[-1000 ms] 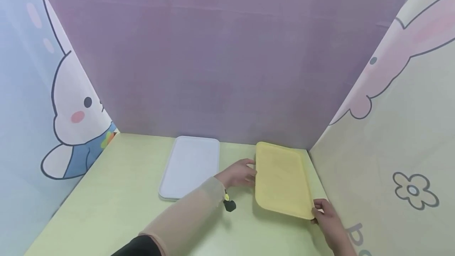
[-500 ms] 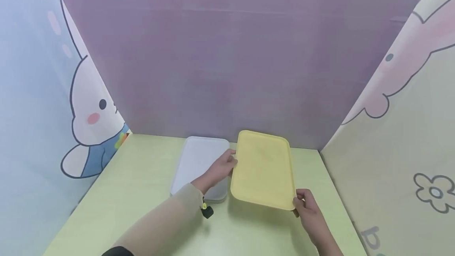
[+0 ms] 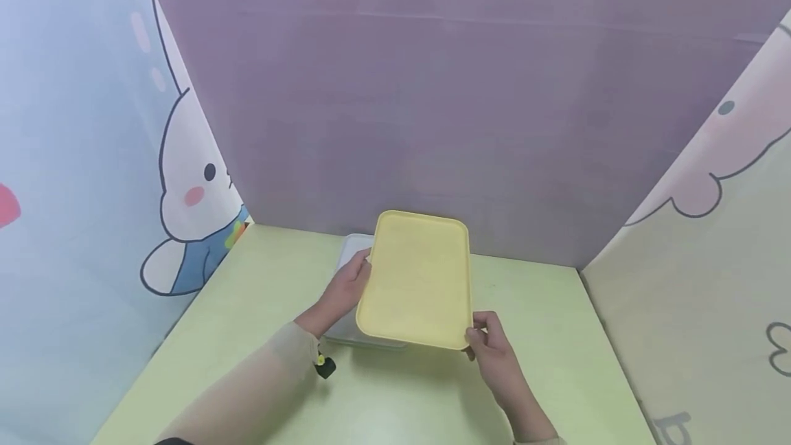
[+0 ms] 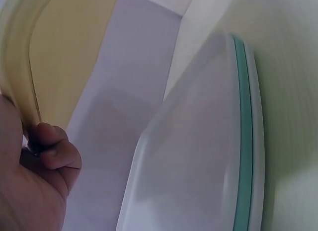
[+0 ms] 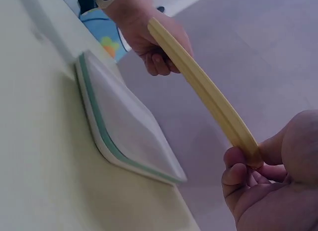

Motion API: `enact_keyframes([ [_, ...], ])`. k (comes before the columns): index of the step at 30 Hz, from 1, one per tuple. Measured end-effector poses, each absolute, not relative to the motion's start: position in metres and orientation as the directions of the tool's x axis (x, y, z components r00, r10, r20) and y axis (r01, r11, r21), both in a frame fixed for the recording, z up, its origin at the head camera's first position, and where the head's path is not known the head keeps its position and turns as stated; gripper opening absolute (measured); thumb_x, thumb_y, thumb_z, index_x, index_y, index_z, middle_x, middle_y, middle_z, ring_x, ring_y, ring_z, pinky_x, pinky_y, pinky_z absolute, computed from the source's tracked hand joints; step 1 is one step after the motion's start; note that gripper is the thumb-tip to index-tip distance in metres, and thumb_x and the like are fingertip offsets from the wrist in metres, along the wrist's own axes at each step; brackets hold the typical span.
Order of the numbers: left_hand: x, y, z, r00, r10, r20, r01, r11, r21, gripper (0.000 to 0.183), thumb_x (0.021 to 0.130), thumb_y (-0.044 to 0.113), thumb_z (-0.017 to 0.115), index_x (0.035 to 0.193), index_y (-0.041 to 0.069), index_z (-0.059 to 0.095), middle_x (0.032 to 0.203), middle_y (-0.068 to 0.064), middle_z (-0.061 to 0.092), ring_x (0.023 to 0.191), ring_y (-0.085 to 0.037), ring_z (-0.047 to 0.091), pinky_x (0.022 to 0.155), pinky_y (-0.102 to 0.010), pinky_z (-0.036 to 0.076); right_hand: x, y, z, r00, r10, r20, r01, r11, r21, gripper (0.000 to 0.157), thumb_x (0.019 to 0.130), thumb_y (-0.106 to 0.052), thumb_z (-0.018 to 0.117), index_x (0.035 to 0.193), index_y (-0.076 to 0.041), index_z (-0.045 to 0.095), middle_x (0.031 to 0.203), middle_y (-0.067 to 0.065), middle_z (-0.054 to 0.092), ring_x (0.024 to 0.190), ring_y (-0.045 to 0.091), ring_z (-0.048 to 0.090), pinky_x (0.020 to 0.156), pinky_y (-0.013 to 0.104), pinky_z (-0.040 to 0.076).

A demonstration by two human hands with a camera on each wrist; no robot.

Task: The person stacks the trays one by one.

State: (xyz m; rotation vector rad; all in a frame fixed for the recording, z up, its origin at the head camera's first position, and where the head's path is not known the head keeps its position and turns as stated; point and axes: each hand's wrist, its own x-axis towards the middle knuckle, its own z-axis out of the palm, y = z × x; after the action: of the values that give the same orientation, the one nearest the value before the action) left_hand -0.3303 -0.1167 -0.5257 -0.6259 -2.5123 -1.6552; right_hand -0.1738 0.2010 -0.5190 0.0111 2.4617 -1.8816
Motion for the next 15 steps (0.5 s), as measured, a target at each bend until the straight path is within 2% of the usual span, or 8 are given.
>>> enact_keyframes([
  [4, -0.329, -0.146, -0.53, -0.919, 0.303, 0.252, 0.348, 0.32, 0.881, 0.045, 0.111, 0.034, 0.035, 0.155, 0.026, 0.036, 0.096, 0.006, 0.072, 0.093, -0.013, 0.069, 0.103, -0.05, 0.051, -0.183, 0.177, -0.527, -0.996, -0.046, -0.079, 0.066, 0.227, -0.972, 0.029, 0.106, -0.031, 0.053, 0.129, -0.015, 0.047, 0.102, 0.014, 0.059, 0.093, 0.035, 0.055, 0.082, 0.038, 0.05],
  [7, -0.328, -0.164, -0.534, -0.931, 0.293, 0.218, 0.319, 0.359, 0.877, 0.048, 0.111, 0.037, 0.034, 0.158, 0.027, 0.033, 0.099, 0.004, 0.072, 0.1, -0.016, 0.068, 0.111, -0.052, 0.045, -0.189, 0.161, -0.534, -0.993, -0.054, -0.105, 0.091, 0.219, -0.972, 0.025, 0.105, -0.028, 0.053, 0.127, -0.016, 0.048, 0.107, 0.013, 0.055, 0.091, 0.03, 0.056, 0.082, 0.041, 0.051],
  [8, -0.328, -0.169, -0.536, -0.935, 0.285, 0.21, 0.311, 0.377, 0.872, 0.049, 0.111, 0.038, 0.033, 0.158, 0.028, 0.032, 0.103, 0.003, 0.072, 0.106, -0.018, 0.068, 0.114, -0.052, 0.043, -0.192, 0.156, -0.537, -0.992, -0.058, -0.11, 0.095, 0.221, -0.971, 0.024, 0.106, -0.027, 0.053, 0.126, -0.016, 0.048, 0.108, 0.012, 0.053, 0.09, 0.028, 0.056, 0.081, 0.041, 0.051],
  [11, -0.33, -0.183, -0.541, -0.942, 0.27, 0.198, 0.301, 0.427, 0.852, 0.052, 0.111, 0.037, 0.033, 0.161, 0.024, 0.028, 0.135, -0.003, 0.066, 0.132, -0.025, 0.058, 0.121, -0.052, 0.035, -0.198, 0.142, -0.546, -0.991, -0.067, -0.112, 0.092, 0.251, -0.964, 0.021, 0.106, -0.027, 0.053, 0.125, -0.017, 0.048, 0.104, 0.011, 0.051, 0.081, 0.023, 0.055, 0.072, 0.034, 0.052],
  [13, -0.332, -0.191, -0.544, -0.947, 0.257, 0.193, 0.294, 0.448, 0.844, 0.053, 0.111, 0.036, 0.033, 0.162, 0.023, 0.025, 0.154, -0.004, 0.051, 0.146, -0.026, 0.045, 0.124, -0.05, 0.03, -0.202, 0.134, -0.553, -0.992, -0.068, -0.104, 0.079, 0.298, -0.951, 0.021, 0.107, -0.027, 0.052, 0.126, -0.019, 0.047, 0.097, 0.009, 0.051, 0.072, 0.018, 0.052, 0.061, 0.029, 0.05],
  [15, -0.335, -0.198, -0.55, -0.95, 0.252, 0.185, 0.285, 0.456, 0.843, 0.053, 0.111, 0.034, 0.033, 0.162, 0.022, 0.024, 0.164, -0.002, 0.035, 0.153, -0.025, 0.033, 0.126, -0.049, 0.026, -0.206, 0.126, -0.558, -0.994, -0.06, -0.09, 0.064, 0.343, -0.937, 0.022, 0.107, -0.027, 0.051, 0.128, -0.02, 0.047, 0.09, 0.009, 0.051, 0.069, 0.017, 0.05, 0.055, 0.026, 0.046],
])
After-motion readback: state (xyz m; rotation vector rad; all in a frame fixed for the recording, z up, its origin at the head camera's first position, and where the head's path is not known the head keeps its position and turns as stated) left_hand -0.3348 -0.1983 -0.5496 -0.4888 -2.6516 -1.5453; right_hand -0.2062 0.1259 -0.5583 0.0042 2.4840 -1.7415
